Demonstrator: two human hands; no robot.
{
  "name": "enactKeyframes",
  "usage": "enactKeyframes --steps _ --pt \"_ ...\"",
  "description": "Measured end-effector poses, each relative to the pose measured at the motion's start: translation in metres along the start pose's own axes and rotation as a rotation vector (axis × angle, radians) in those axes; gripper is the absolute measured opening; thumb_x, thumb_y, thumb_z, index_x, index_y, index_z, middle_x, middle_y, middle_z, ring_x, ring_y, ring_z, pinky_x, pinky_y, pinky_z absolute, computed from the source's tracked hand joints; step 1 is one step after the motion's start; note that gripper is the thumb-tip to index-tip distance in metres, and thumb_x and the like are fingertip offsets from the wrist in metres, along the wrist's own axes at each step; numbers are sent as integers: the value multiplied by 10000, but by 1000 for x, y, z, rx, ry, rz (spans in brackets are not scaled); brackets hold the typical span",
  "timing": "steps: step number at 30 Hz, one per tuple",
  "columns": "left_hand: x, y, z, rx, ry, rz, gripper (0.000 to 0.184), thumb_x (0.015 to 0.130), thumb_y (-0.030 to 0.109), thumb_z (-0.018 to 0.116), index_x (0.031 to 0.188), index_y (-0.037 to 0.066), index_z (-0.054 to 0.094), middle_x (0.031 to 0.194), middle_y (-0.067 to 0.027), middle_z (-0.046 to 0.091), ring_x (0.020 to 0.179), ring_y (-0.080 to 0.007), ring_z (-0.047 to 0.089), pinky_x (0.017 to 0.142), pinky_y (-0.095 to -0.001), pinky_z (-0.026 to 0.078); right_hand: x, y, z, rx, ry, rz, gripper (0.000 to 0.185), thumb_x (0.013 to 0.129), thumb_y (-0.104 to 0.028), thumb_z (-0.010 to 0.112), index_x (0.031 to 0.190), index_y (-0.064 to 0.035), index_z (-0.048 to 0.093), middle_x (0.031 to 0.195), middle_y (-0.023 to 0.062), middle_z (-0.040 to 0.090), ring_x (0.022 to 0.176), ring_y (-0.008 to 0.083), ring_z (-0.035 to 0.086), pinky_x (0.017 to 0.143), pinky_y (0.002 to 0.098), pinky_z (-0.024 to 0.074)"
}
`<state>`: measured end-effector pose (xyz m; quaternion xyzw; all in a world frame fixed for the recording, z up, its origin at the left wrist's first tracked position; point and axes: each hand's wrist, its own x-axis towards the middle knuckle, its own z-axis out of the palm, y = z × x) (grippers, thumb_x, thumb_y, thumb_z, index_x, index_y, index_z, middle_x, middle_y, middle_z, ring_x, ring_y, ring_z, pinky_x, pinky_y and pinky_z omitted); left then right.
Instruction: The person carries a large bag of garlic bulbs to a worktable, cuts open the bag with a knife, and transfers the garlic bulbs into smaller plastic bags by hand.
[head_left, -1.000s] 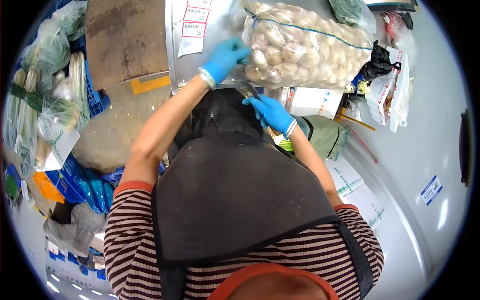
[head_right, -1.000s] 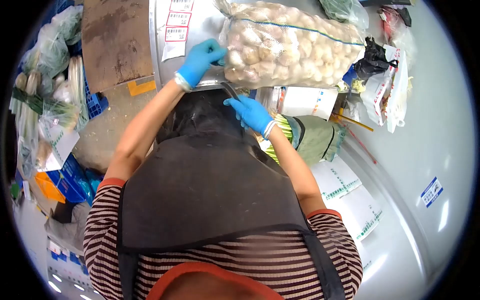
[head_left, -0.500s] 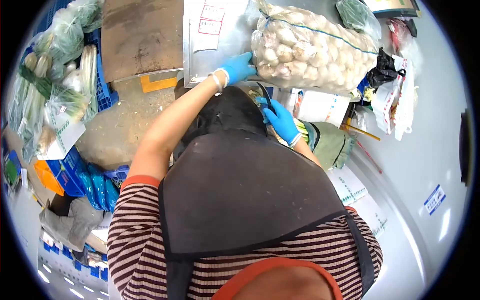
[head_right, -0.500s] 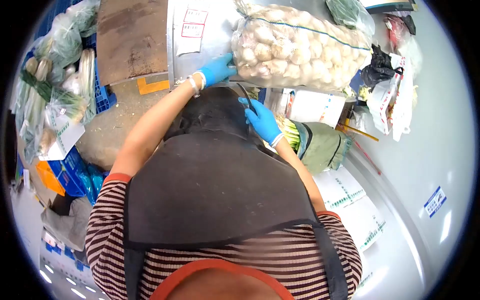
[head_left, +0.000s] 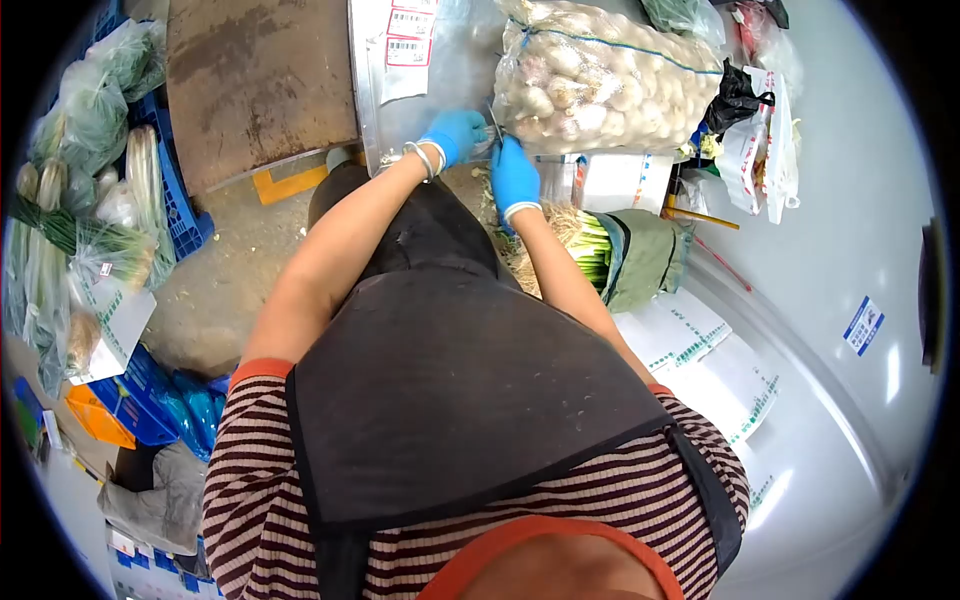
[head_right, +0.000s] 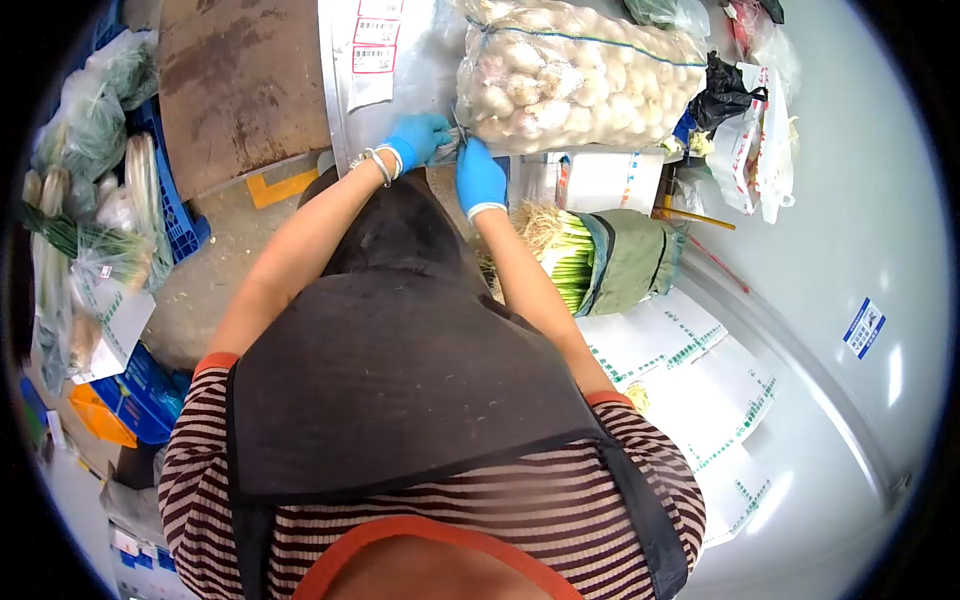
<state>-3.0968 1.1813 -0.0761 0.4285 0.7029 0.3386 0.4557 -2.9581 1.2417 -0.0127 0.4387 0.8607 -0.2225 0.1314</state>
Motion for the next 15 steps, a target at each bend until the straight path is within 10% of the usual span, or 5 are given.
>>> enactKeyframes --steps 15 --pt "-8 3 9 2 101 3 307 900 346 560 855 54 644 815 -208 643 723 -397 611 678 -454 488 17 29 35 37 -23 -45 294 939 -233 447 980 50 517 887 316 613 838 473 597 736 533 477"
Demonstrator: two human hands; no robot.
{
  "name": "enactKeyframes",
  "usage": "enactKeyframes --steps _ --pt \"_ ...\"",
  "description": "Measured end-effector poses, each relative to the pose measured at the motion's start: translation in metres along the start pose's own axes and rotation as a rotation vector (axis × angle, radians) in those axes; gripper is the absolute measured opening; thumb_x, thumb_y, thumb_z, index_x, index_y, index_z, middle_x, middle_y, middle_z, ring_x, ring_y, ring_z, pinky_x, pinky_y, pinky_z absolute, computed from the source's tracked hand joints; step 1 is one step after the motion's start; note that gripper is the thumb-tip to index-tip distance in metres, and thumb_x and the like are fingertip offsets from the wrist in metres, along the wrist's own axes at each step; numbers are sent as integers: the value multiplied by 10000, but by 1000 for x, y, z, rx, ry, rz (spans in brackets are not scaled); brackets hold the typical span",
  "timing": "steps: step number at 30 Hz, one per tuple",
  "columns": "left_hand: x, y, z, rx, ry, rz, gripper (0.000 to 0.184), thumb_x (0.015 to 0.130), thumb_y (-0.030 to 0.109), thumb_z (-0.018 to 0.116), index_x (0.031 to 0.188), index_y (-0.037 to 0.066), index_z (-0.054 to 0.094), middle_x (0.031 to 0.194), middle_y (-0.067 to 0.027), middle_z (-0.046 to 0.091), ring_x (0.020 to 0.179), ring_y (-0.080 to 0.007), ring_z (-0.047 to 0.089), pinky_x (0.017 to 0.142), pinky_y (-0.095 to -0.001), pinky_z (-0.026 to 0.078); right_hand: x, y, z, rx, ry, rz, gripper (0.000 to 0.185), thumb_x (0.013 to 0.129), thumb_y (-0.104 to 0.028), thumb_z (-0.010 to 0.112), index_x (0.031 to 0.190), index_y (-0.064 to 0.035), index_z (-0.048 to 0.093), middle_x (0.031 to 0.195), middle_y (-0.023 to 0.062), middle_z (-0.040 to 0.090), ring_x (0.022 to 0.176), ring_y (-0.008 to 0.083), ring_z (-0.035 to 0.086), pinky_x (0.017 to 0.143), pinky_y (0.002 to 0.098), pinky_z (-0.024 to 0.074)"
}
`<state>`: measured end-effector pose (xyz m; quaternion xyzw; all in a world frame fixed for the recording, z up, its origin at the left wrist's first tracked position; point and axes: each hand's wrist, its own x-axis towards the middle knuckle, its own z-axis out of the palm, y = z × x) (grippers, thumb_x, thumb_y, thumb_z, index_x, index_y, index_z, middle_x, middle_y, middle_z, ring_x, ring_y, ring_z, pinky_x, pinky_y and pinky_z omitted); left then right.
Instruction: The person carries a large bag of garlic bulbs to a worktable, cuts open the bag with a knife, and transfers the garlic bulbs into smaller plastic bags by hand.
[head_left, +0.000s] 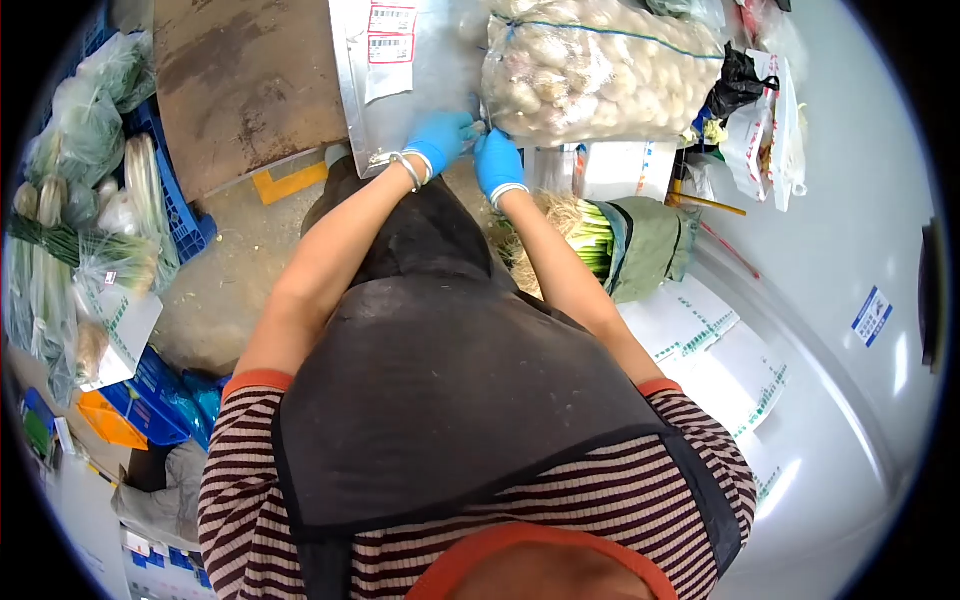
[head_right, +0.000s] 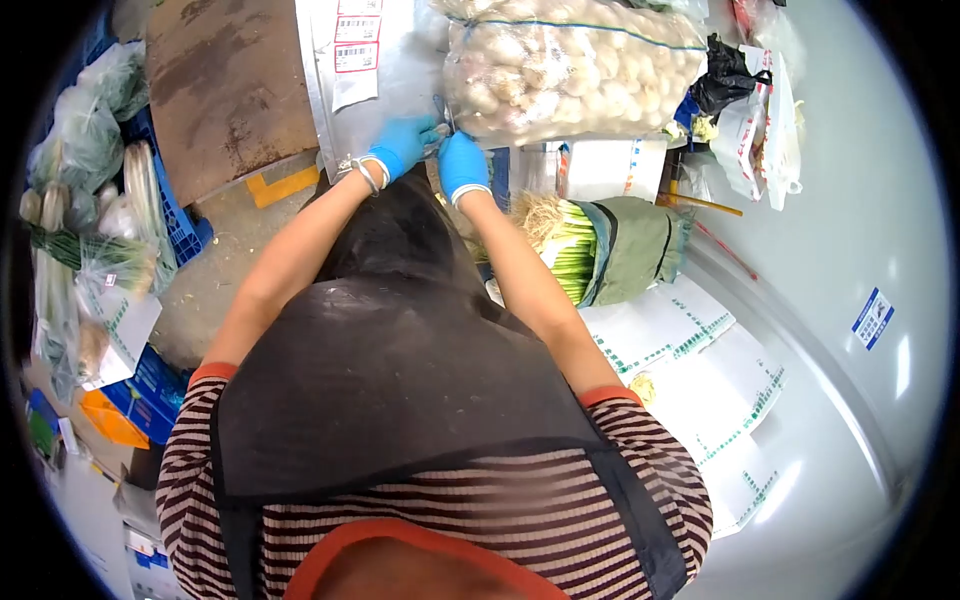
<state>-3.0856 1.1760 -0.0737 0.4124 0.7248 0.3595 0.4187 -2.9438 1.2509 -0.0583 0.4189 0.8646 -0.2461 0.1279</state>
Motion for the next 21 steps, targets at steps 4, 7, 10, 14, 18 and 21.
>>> enactKeyframes --steps 4,7,10,14,18,21 --pt "4 -14 3 146 88 89 317 893 360 565 826 63 651 814 -203 648 724 -394 614 682 -467 487 -35 -9 4 158 -30 216 334 932 -233 455 1054 73 508 880 352 598 821 503 587 734 558 465" --pt "-5 2 3 77 2 8 255 901 286 571 907 43 649 853 -218 637 764 -401 607 683 -445 480 -11 -7 6 98 -51 72 317 922 -224 460 1043 65 510 851 346 601 820 495 596 723 553 474" --pt "-9 9 -4 129 -19 32 242 899 279 568 890 53 653 853 -210 639 760 -401 607 684 -447 483 4 -9 -5 39 -94 28 278 917 -206 450 1014 51 499 837 336 607 819 484 605 717 553 477" --pt "-3 2 -5 119 18 -9 257 903 292 564 843 56 647 836 -206 636 752 -403 605 677 -452 480 -41 -17 -26 -42 -169 242 223 916 -110 405 1078 30 467 1004 313 610 893 472 612 792 540 479" --pt "-9 12 -4 120 56 -29 234 885 292 581 862 69 648 828 -191 642 753 -395 610 671 -450 482 -8 -17 -12 -86 -1 87 178 894 -130 453 1009 -3 501 902 284 624 840 455 625 752 536 489" --pt "-10 16 -11 177 20 -50 242 888 302 581 862 73 650 817 -190 644 746 -391 611 667 -442 484 -7 -18 -13 -74 33 33 174 887 -150 473 989 -15 516 878 273 630 822 454 626 743 535 489"
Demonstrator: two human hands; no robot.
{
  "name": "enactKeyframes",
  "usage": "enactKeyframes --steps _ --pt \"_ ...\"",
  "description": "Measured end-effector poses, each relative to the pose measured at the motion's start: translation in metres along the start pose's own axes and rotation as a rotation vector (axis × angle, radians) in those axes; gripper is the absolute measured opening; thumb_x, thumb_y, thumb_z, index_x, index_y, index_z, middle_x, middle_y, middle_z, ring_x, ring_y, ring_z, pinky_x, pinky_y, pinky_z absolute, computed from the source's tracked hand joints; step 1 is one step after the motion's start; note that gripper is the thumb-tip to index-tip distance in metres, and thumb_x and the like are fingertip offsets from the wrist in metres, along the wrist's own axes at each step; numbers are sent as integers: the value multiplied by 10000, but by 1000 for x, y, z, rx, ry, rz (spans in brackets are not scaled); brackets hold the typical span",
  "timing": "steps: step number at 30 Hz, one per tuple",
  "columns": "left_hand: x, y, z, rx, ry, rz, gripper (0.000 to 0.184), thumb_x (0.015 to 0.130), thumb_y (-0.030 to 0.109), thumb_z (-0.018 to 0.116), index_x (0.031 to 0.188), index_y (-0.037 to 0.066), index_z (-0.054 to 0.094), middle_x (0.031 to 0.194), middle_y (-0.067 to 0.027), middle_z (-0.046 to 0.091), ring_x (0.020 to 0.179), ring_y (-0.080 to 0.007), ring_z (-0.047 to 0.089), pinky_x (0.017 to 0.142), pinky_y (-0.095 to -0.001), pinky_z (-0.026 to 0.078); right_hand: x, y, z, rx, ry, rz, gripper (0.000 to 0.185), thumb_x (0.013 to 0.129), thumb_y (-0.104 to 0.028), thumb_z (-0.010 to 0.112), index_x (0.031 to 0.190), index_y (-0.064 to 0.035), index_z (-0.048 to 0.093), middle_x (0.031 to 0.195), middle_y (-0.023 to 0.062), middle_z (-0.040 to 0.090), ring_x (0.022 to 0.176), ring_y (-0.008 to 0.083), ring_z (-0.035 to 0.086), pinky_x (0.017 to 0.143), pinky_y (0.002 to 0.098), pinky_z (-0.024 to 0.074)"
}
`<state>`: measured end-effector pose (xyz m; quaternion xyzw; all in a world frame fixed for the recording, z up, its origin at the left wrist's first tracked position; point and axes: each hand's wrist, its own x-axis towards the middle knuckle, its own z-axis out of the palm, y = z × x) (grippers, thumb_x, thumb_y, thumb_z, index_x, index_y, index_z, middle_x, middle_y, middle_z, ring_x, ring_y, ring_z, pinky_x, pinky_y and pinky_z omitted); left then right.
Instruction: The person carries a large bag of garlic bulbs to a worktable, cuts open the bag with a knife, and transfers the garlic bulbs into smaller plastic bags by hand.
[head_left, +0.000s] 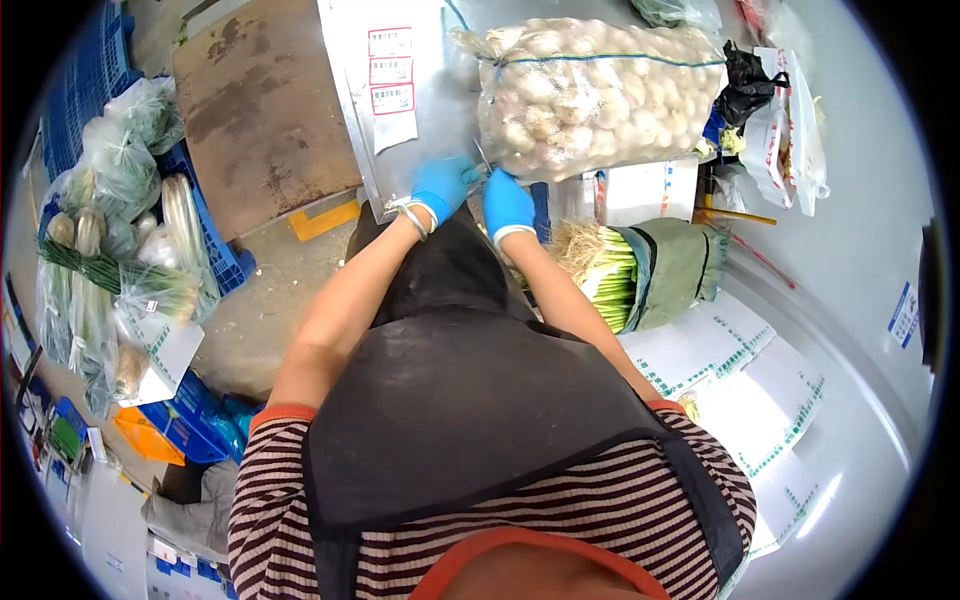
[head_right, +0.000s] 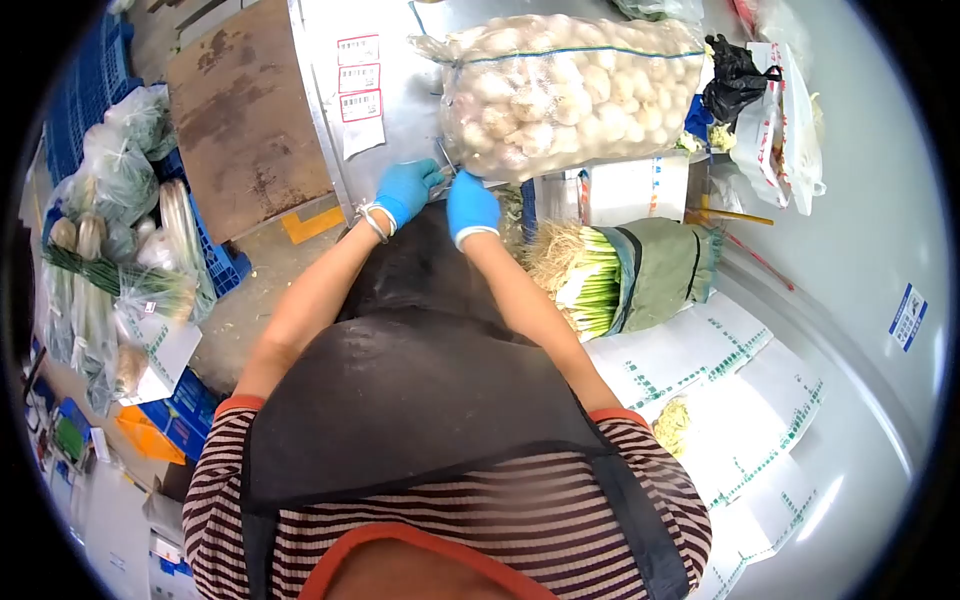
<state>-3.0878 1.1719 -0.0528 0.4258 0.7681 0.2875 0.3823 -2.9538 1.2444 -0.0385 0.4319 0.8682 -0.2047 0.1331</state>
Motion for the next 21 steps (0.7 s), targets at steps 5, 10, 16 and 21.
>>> enactKeyframes --steps 5,10,16,21 --pt "1 -8 4 -88 122 153 285 889 342 586 814 71 632 770 -183 638 713 -378 617 652 -442 482 -24 11 -5 -27 -75 143 202 881 -76 452 1055 19 494 896 279 637 827 436 645 727 520 514" --pt "-6 1 10 -166 46 -75 273 885 331 593 813 71 635 800 -170 645 723 -360 620 664 -424 483 3 -1 1 -91 -93 3 194 886 -100 471 1039 15 506 882 265 642 820 430 647 731 508 517" --pt "-12 -15 16 -42 141 209 213 858 299 616 873 93 670 863 -157 654 776 -351 621 694 -424 482 -29 5 -11 -62 -161 220 187 877 -114 509 1023 1 529 888 259 644 819 421 650 718 497 520" --pt "-18 11 -1 -20 54 -6 206 864 296 607 836 96 644 844 -155 644 791 -371 621 685 -451 483 3 -1 1 -103 -28 -63 163 870 -98 509 969 27 543 857 257 644 764 398 662 666 483 533"
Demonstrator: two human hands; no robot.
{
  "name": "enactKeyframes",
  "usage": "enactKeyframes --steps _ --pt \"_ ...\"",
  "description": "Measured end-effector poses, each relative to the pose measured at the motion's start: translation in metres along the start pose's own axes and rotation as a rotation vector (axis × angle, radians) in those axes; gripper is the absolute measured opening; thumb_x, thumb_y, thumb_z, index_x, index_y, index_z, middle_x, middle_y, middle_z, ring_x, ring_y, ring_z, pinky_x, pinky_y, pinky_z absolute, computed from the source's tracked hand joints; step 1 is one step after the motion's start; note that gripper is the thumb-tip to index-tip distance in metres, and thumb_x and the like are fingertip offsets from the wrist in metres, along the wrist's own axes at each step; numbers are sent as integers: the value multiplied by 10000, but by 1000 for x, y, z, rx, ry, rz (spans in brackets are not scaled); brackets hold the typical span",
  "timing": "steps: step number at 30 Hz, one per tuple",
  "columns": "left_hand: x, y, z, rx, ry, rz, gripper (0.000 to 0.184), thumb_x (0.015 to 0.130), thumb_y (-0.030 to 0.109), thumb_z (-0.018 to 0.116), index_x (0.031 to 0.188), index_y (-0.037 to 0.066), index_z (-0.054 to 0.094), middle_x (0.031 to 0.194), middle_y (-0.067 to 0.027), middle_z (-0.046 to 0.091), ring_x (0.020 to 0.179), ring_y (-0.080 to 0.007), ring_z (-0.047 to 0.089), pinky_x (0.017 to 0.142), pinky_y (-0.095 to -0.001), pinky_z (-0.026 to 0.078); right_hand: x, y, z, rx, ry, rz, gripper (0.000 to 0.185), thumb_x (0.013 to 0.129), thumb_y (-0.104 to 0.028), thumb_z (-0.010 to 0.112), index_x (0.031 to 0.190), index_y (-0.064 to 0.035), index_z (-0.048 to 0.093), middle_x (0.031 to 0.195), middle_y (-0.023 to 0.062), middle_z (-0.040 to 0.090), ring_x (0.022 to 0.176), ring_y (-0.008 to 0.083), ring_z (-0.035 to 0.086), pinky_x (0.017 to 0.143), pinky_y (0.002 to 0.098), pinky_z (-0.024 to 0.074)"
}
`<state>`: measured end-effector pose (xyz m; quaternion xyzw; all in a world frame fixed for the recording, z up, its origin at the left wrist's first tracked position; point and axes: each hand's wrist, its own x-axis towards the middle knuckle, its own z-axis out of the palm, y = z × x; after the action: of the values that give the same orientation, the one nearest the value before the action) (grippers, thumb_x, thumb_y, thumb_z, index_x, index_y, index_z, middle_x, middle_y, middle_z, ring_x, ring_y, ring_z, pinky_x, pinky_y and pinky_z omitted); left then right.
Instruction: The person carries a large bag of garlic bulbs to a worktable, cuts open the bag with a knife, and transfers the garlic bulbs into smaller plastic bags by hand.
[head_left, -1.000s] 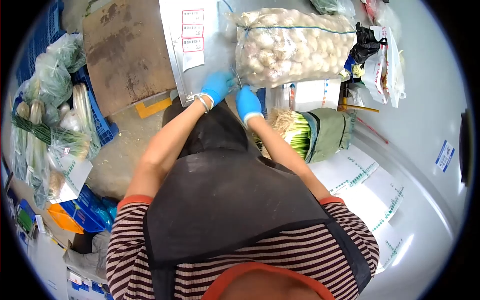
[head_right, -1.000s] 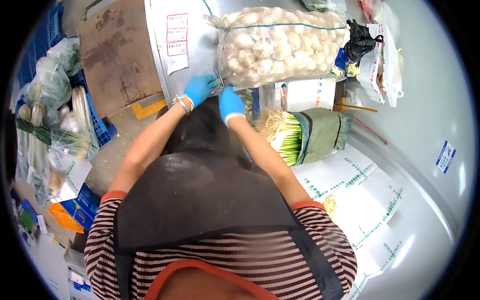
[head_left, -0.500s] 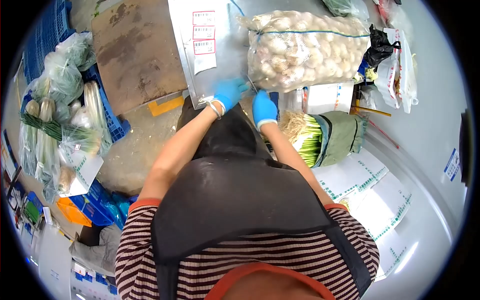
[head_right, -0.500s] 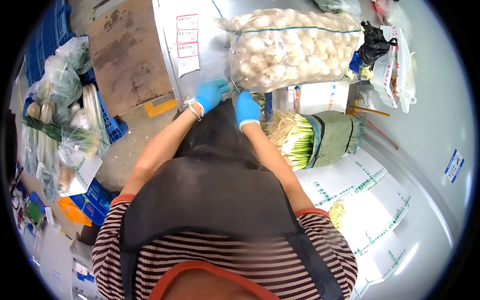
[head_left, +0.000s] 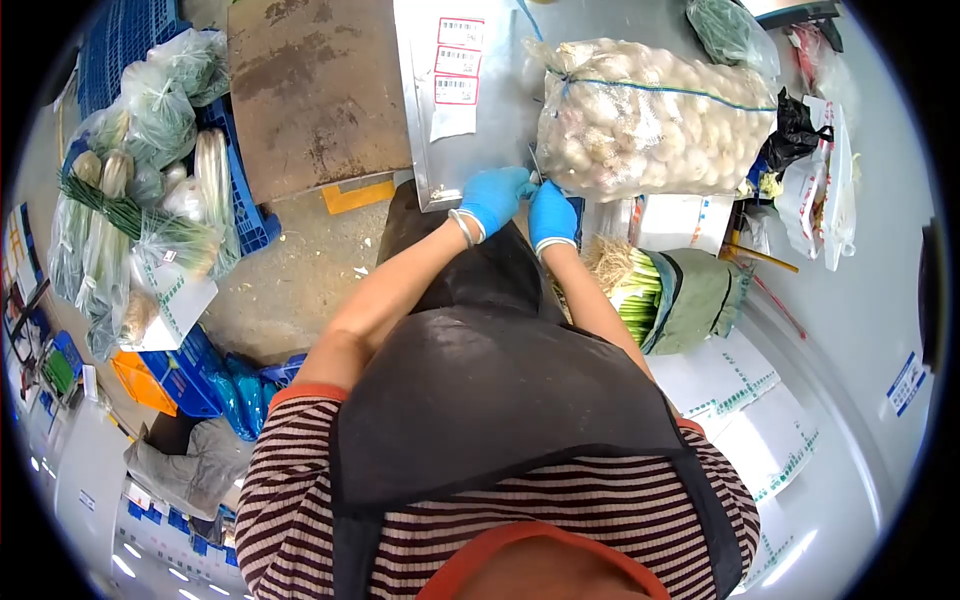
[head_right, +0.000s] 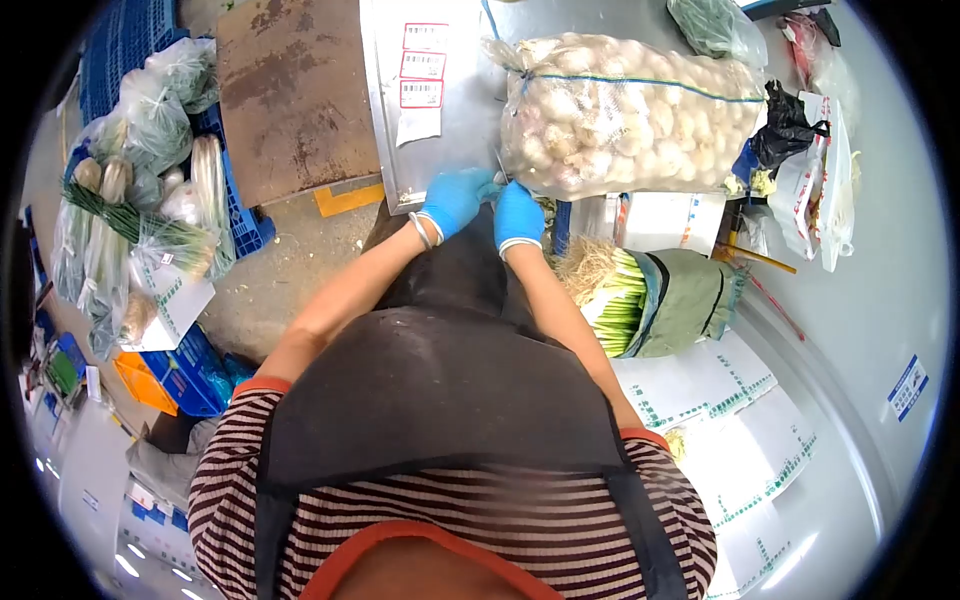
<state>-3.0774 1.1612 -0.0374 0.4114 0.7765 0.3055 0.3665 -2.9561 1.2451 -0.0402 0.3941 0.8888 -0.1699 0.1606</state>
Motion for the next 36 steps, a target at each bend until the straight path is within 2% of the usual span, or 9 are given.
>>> enactKeyframes --steps 10,14,20,23,24,25,28,31,36 --pt "-26 15 -9 -113 92 -20 254 894 354 572 851 109 623 770 -163 633 701 -397 598 636 -473 470 4 8 2 21 -44 -89 184 865 -81 481 995 26 554 874 268 641 780 405 650 692 488 520" --pt "-23 4 -9 56 19 -17 239 906 357 544 888 142 649 814 -176 645 736 -398 609 663 -478 475 -23 36 -30 283 -198 -32 235 927 -228 500 977 -5 555 892 274 635 832 442 620 730 502 496" --pt "-10 -25 -27 113 -134 36 354 873 329 603 1172 143 642 943 -160 684 843 -352 659 793 -413 509 -73 49 -80 584 -157 33 303 898 -230 592 1060 2 479 916 229 646 835 427 627 727 463 493" --pt "34 36 -94 -93 -26 -296 619 822 455 665 1297 73 554 1000 -184 680 904 -214 665 784 -332 521 -41 8 -134 1103 -197 56 240 925 -192 567 1081 -34 477 804 118 611 648 239 624 570 340 501" --pt "56 32 -94 -324 90 -293 828 747 566 682 1317 -5 497 1204 -249 597 1078 -356 608 903 -395 478 -27 -11 -150 1337 -242 120 221 934 -195 557 1077 -43 482 772 92 595 610 195 610 540 310 497" --pt "80 30 -90 -495 156 -271 872 761 543 683 1343 -59 438 1108 -236 640 995 -300 644 855 -366 503 -12 -27 -155 1409 -172 151 206 945 -201 544 1074 -54 479 747 65 567 575 150 576 505 285 483" --pt "130 45 -94 -765 119 -284 597 798 455 689 1042 -87 631 801 -106 658 703 -172 627 690 -288 527 34 -58 -128 1511 -10 189 191 959 -211 519 1068 -65 461 717 48 541 498 121 527 434 268 461" --pt "156 31 -89 -942 336 -401 461 825 417 684 921 -34 670 714 -69 647 607 -168 615 620 -283 516 62 -83 -104 1323 93 290 202 951 -208 521 1062 -58 444 696 70 542 447 133 519 370 283 439" --pt "141 26 -104 -388 354 -316 439 830 428 610 804 0 703 674 -143 665 624 -247 648 643 -356 505 75 -98 -93 1361 110 359 185 952 -202 506 1033 -48 445 691 74 552 450 149 538 364 294 444"
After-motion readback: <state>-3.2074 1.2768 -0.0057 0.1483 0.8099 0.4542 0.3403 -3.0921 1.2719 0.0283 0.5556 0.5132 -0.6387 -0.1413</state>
